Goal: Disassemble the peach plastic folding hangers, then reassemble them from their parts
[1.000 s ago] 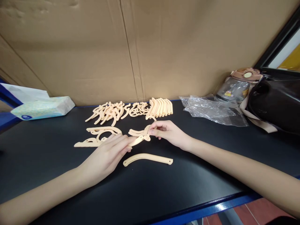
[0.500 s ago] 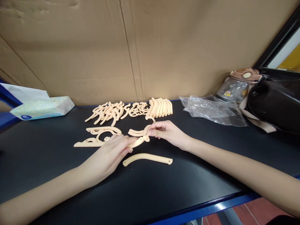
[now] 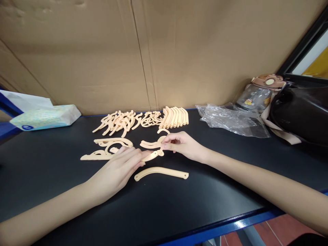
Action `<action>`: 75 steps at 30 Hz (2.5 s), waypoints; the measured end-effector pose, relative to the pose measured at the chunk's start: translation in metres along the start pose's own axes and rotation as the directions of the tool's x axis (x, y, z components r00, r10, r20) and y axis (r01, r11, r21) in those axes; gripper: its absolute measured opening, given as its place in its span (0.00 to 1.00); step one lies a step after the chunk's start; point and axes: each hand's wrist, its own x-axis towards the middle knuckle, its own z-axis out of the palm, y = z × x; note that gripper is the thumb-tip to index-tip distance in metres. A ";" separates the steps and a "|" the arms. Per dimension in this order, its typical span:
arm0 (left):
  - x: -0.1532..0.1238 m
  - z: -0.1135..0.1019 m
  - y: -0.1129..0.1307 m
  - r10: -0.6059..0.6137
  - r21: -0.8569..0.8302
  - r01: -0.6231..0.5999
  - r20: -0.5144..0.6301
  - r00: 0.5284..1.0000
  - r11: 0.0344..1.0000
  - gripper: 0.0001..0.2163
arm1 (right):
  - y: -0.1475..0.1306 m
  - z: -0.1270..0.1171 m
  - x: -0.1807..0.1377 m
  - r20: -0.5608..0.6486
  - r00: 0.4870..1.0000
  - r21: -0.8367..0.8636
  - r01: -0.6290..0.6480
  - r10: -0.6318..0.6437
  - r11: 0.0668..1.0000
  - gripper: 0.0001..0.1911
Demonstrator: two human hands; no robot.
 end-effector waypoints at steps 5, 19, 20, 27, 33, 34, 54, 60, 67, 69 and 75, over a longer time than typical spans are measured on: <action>0.000 0.001 -0.001 0.033 0.081 -0.034 0.006 0.999 0.996 0.14 | 0.000 0.000 0.000 -0.003 1.000 -0.008 0.008 -0.008 1.000 0.12; 0.001 0.001 -0.001 0.076 0.176 -0.076 0.003 0.997 0.982 0.17 | 0.003 0.000 -0.001 -0.020 0.998 -0.097 0.050 -0.052 0.994 0.13; 0.001 0.001 -0.001 0.077 0.174 -0.076 0.004 0.997 0.982 0.17 | 0.002 0.001 -0.001 -0.017 0.998 -0.100 0.052 -0.054 0.994 0.13; 0.001 0.001 -0.001 0.081 0.173 -0.080 0.000 0.997 0.982 0.16 | 0.002 0.000 -0.002 -0.006 0.998 -0.097 0.058 -0.059 0.994 0.12; 0.001 0.001 -0.001 0.084 0.149 -0.082 -0.007 0.996 0.985 0.15 | 0.002 0.001 -0.001 -0.008 0.998 -0.071 0.062 -0.063 0.996 0.11; 0.001 0.001 -0.001 0.085 0.146 -0.083 -0.006 0.996 0.986 0.15 | 0.002 0.001 -0.001 -0.007 0.998 -0.069 0.062 -0.062 0.996 0.11; 0.002 0.003 0.000 0.085 0.154 -0.083 -0.006 0.996 0.985 0.14 | 0.005 0.001 -0.001 -0.027 0.993 -0.167 0.107 -0.113 0.980 0.12; 0.001 0.003 0.001 0.068 0.152 -0.066 -0.011 0.998 0.986 0.14 | 0.003 0.000 -0.002 0.002 0.990 -0.202 0.139 -0.141 0.969 0.12; 0.002 0.003 0.001 0.050 0.182 -0.050 0.004 0.999 0.982 0.14 | 0.003 -0.001 -0.003 0.036 0.989 -0.239 0.145 -0.140 0.960 0.14; 0.003 0.003 0.001 0.050 0.184 -0.052 0.015 0.999 0.982 0.14 | 0.001 -0.001 -0.003 0.045 0.990 -0.239 0.143 -0.136 0.960 0.14; 0.002 0.003 0.001 0.058 0.189 -0.057 0.000 0.998 0.980 0.14 | 0.001 0.001 -0.002 0.050 0.991 -0.233 0.131 -0.123 0.964 0.15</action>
